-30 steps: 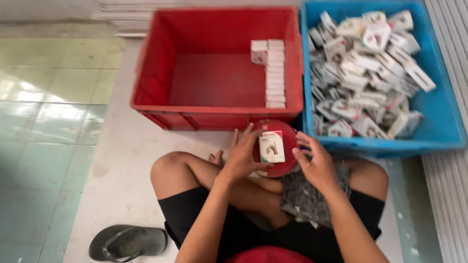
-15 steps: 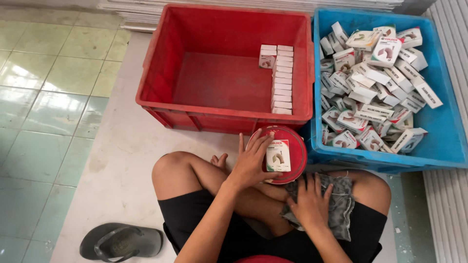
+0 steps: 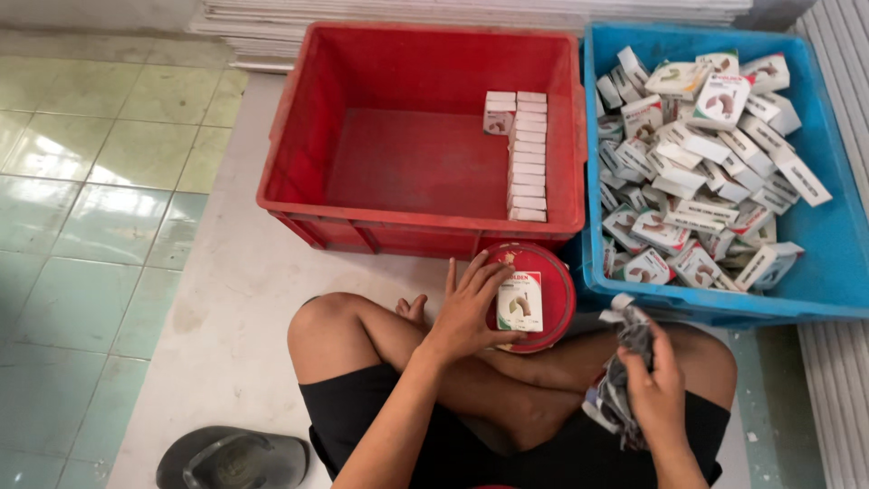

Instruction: The person wipes small boxes with a cloth, places items inside, and stacks the boxes in rows inside a large red bin.

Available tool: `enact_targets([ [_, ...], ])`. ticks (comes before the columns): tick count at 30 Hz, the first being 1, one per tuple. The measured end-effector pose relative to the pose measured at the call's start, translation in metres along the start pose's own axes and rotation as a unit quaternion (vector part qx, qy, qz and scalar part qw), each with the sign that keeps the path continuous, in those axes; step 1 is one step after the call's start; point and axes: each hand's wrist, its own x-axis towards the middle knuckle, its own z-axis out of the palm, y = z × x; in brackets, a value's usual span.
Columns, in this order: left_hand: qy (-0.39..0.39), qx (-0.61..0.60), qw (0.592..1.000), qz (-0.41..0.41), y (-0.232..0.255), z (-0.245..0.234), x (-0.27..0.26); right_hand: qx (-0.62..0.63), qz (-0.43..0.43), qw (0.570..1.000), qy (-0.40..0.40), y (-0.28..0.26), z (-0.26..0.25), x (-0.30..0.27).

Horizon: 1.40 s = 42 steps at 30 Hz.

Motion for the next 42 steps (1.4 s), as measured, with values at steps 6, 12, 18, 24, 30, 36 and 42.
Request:
enact_targets([
  [6,0.016,-0.017,1.0,-0.005,-0.004,0.004,0.0,0.087,-0.17,0.978,0.09,-0.03,0.033,-0.013],
  [12,0.027,-0.026,0.999,0.007,-0.008,0.009,-0.004,0.009,-0.381,0.924,-0.018,-0.055,0.054,-0.019],
  [18,0.028,-0.036,0.999,0.007,-0.016,0.016,-0.006,-0.16,-0.422,0.87,-0.2,-0.043,0.064,-0.016],
  [24,0.035,-0.036,0.999,0.022,-0.028,0.021,-0.003,-0.136,-0.408,0.868,-0.247,-0.033,0.074,0.013],
  [30,0.027,-0.042,0.999,-0.004,-0.012,0.016,-0.008,-0.176,-0.33,0.89,-0.26,-0.061,0.082,0.04],
  [36,0.031,-0.039,0.999,-0.002,-0.012,0.012,-0.004,-0.112,-0.34,0.908,-0.218,-0.063,0.093,0.041],
  [42,0.003,-0.045,0.999,-0.024,-0.007,0.008,-0.003,-0.145,-0.386,0.881,-0.231,-0.06,0.076,-0.007],
])
